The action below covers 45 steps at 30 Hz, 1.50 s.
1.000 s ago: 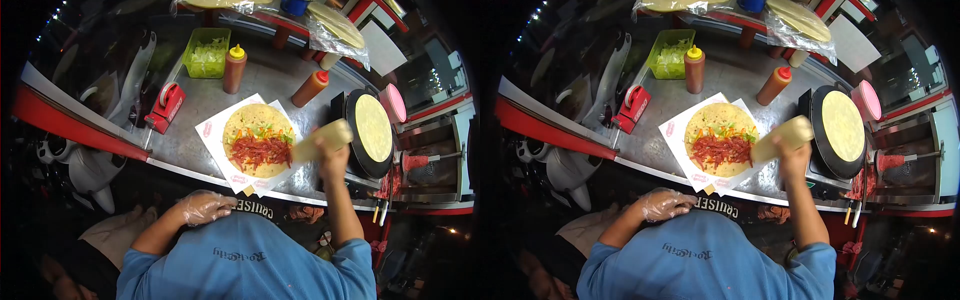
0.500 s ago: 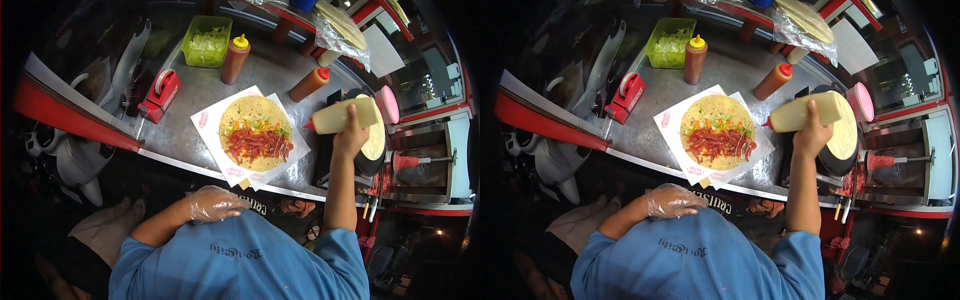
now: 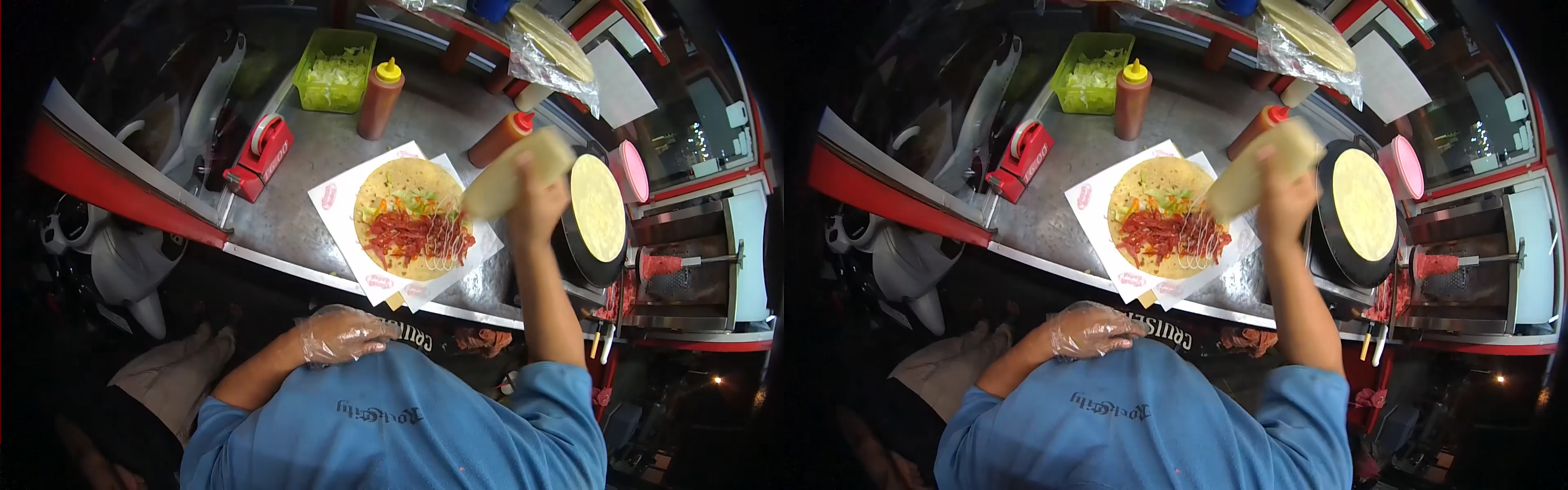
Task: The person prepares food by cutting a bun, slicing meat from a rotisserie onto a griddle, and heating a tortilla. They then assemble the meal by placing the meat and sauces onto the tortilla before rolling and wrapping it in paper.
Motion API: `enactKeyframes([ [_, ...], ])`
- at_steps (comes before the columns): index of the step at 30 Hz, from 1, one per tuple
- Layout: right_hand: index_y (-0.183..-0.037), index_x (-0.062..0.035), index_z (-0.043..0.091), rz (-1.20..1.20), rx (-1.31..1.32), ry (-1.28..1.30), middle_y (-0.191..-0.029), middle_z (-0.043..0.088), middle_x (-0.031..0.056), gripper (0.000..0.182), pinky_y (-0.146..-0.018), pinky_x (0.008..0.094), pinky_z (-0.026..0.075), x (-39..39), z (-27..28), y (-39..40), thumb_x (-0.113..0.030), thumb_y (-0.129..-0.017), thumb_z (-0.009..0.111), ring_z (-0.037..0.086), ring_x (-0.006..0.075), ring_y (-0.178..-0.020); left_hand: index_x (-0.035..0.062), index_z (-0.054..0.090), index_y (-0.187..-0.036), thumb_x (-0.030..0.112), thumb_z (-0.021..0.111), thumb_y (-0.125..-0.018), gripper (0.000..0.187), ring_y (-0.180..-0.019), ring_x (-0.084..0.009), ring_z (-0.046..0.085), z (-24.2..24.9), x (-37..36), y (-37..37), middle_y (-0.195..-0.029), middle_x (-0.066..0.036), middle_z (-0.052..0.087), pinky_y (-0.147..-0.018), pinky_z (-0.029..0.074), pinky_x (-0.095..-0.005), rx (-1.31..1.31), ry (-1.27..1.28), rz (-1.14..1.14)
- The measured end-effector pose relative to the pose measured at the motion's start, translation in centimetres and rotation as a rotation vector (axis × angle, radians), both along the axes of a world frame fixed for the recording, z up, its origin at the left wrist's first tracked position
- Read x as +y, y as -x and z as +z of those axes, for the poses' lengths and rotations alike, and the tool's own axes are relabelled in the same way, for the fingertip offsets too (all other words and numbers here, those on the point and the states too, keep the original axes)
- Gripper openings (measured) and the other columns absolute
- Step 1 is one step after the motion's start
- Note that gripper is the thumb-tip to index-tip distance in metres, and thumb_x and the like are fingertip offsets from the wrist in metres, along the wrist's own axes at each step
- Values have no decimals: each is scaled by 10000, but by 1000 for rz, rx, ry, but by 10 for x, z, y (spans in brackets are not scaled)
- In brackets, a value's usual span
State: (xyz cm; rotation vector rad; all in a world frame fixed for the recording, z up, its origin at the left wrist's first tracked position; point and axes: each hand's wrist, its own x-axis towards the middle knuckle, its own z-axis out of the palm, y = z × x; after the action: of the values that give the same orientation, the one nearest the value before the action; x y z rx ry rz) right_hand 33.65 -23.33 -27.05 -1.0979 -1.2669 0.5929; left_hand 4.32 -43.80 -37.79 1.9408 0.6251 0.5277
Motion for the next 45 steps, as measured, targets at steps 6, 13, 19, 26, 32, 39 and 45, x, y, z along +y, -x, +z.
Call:
enactKeyframes([
  [6,-1118,7,715,78,241,-2,-964,744,81,263,-736,297,572,15,10,8,-195,-957,760,691,121,-823,79,685,-1270,253,680,-991,329,-1063,-291,716,2,1,3,-1159,-114,745,-944,563,-405,22,86,19],
  [13,-1011,27,734,-47,86,-37,-913,754,80,263,-709,292,567,20,8,24,-217,-928,782,707,124,-822,79,675,-1293,257,665,-1003,340,-1053,-275,723,19,17,-2,-1140,-121,748,-943,563,-388,172,140,-48],
  [19,-1011,8,728,-29,200,-44,-864,759,80,282,-643,305,582,31,-1,37,-252,-921,789,723,137,-719,67,678,-1281,310,617,-1025,358,-1105,-309,701,33,19,-2,-1227,-133,724,-985,538,-398,168,221,-32],
  [26,-1063,7,734,77,101,-59,-992,755,93,254,-816,288,561,33,-20,49,-162,-889,811,704,144,-948,56,659,-1311,271,620,-1027,359,-1090,-289,707,24,16,14,-1186,-140,732,-974,547,-389,123,213,60],
  [32,-991,16,734,107,-40,-53,-869,758,92,243,-709,303,574,14,-15,88,-198,-900,808,712,130,-778,29,676,-1269,224,656,-1011,324,-1055,-275,729,30,10,25,-1140,-146,747,-928,566,-390,115,186,112],
  [39,-1091,16,739,206,-104,-59,-951,775,105,268,-766,330,598,15,-39,112,-159,-895,790,741,162,-874,31,670,-1278,231,650,-1016,330,-1018,-299,728,27,3,26,-1110,-150,746,-917,564,-396,111,165,138],
  [45,-1023,23,733,190,-70,-76,-892,765,92,258,-708,318,591,25,-48,115,-194,-897,797,731,157,-783,39,671,-1277,227,663,-1004,332,-1025,-294,726,23,2,30,-1109,-134,753,-930,560,-405,112,129,151],
])
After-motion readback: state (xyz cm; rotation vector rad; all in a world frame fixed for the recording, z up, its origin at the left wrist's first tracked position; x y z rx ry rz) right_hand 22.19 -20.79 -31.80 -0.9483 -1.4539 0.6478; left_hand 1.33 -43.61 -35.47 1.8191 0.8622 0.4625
